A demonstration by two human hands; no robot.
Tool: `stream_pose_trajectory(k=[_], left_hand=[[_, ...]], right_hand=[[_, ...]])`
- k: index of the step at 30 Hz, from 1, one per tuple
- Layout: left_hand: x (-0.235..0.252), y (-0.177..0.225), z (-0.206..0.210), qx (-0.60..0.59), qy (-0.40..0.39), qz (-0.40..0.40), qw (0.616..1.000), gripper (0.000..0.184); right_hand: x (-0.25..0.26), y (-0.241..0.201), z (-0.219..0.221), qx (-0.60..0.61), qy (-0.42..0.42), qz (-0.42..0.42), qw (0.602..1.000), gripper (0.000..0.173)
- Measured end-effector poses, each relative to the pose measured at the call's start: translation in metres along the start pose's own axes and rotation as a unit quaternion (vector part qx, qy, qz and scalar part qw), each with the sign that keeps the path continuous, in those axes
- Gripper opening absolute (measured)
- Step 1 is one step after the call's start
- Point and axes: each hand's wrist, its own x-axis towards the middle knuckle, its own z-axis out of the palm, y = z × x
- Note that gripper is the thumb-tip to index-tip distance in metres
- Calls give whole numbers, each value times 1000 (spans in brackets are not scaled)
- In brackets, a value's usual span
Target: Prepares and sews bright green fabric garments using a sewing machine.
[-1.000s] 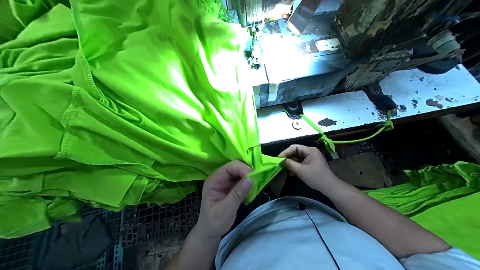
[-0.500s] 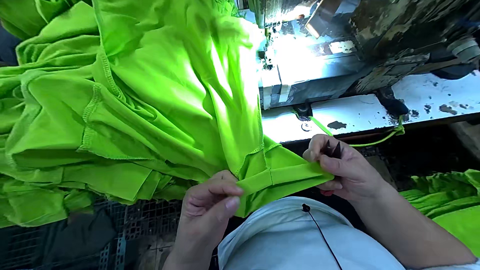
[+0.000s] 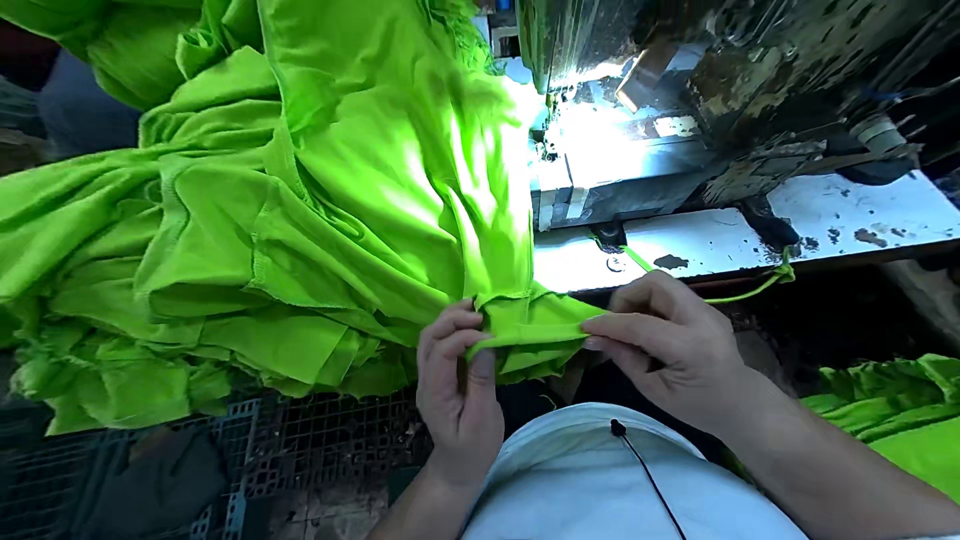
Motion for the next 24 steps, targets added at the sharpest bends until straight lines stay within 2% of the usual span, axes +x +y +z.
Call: stream_pose_trajectory(k=[2,3,4,6,8,9,10,11,13,15,18,20,21,22,23,24], left_hand=[[29,10,12,-114,51,-64,990,18],[52,19,16,-125,66,-43,989,18],[76,26,18,-110,72,21,991,17],[127,34,18,9,44,229,972,15],[173,27,23,155,-23,381,911,10],[189,16,30,197,-69,405,890,9],[199,-1,38,240,-125,390,880,9],[203,-19,44,293,-186,341,874,9],[200,-44,52,387,-281,184,859,13],[200,-49,55,429,-304,61,849,21],[218,-38,70,470,-313,-83,821,21],[238,-41,85,477,-321,-98,812,20],[248,-49,90,462,-320,-86,823,24],[253,-65,92,431,-307,-42,848,25],[255,-95,91,393,-267,50,878,24],[258,-108,91,351,-256,85,897,24]], right_hand=[[22,-2,7,-18,24,-87,996,17],[34,-6,10,-12,44,-123,991,16],[46,-10,12,0,66,-147,987,15],[66,-15,16,9,89,-147,985,23],[76,-6,21,-17,54,-53,997,35],[78,4,24,-3,3,32,999,39],[79,17,27,44,-59,130,989,36],[76,32,32,104,-104,214,966,30],[64,51,38,227,-149,312,911,26],[52,55,35,325,-155,363,859,26],[53,60,22,434,-111,394,802,20],[66,69,15,456,-73,393,795,17],[73,74,12,451,-58,388,802,16],[78,78,11,440,-47,382,811,16],[81,81,12,430,-39,377,819,17],[81,82,13,423,-37,371,826,16]])
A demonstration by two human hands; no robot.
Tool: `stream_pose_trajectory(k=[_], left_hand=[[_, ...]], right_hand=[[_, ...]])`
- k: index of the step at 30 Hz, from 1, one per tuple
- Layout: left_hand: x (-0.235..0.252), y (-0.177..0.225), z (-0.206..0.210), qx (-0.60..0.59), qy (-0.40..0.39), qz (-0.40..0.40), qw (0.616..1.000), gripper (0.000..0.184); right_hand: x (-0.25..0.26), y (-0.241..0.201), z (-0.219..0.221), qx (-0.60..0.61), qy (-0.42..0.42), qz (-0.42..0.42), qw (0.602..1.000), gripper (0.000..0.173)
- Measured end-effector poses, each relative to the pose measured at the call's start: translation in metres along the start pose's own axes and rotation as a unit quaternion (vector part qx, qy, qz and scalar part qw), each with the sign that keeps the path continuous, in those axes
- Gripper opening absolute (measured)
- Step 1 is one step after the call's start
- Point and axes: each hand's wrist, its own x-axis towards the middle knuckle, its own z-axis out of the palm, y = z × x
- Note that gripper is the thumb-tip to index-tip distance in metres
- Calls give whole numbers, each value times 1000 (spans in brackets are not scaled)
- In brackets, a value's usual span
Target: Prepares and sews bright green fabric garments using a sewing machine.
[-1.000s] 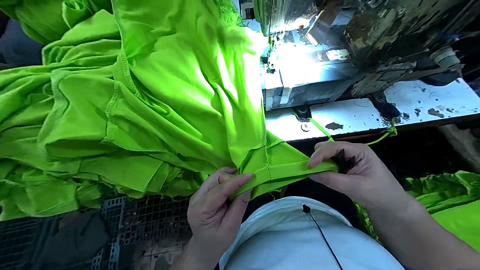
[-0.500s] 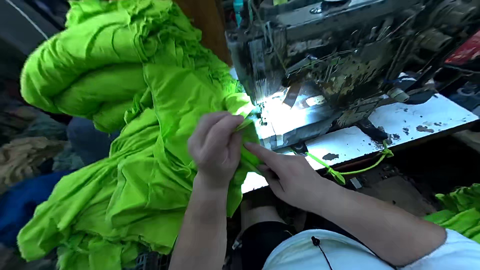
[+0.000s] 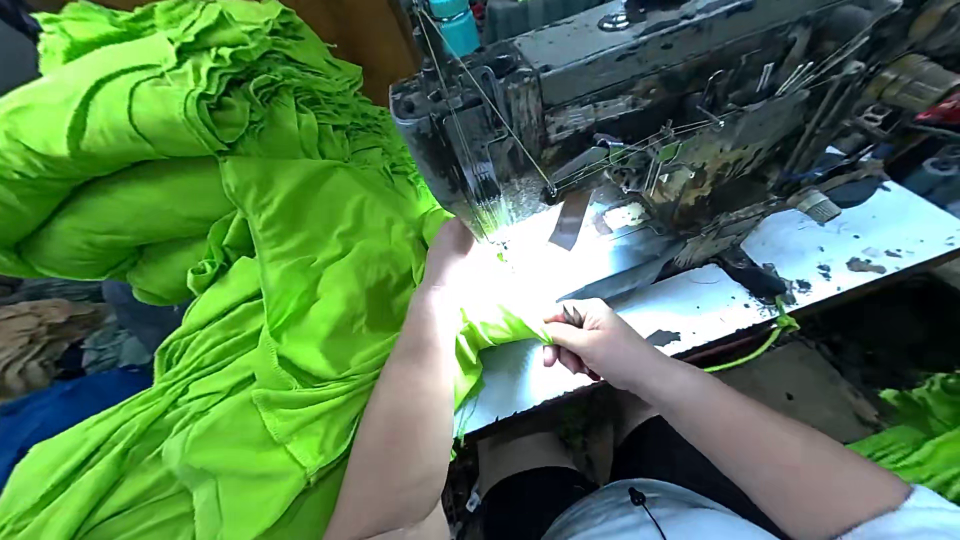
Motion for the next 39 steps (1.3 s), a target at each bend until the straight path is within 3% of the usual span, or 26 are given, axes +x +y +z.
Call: stream_pose_trajectory(k=[2,4,7,12,14,17,19,23,27,30,32,34,35,36,38,39], left_hand=[[4,27,-26,-80,-92,-75,990,24],[5,47,-41,-120,-118,-119,978,22],[8,46,-41,-100,-134,-124,978,21],[16,35,-40,-116,-120,-66,984,21],[19,41,-48,-48,-124,-111,985,24],[-7,63,-62,105,-74,-98,987,16],[-36,80,-63,100,-69,-111,986,7],[-50,74,-46,-124,-64,-224,965,23],[-47,69,-46,-453,-32,-302,838,35],[-47,68,-49,-505,-4,-322,801,31],[-50,70,-54,-529,38,-317,787,26],[-54,78,-60,-560,84,-283,774,27],[-57,81,-62,-555,92,-253,787,30],[-60,82,-64,-513,86,-210,828,32],[-65,77,-71,-318,38,-74,944,25],[-66,73,-76,-188,-15,15,982,19]], right_hand=[[-3,5,3,-7,-5,-8,1000,17],[-8,11,8,4,-3,-10,1000,18],[-8,13,11,23,11,-14,1000,17],[15,8,15,17,29,-6,999,21],[20,6,18,10,52,-23,998,23],[22,7,20,-8,72,-42,996,22],[23,9,20,-10,76,-45,996,22],[23,10,21,-11,79,-48,996,20],[25,10,23,20,81,-32,996,22],[23,3,19,30,48,-8,998,26],[22,-6,18,-86,59,-45,994,24],[19,-7,21,-257,108,-147,949,23],[16,-8,23,-316,112,-190,923,25],[12,-12,24,-345,92,-214,909,25],[1,-19,24,-340,6,-214,916,26],[-5,-18,23,-324,-26,-224,919,26]])
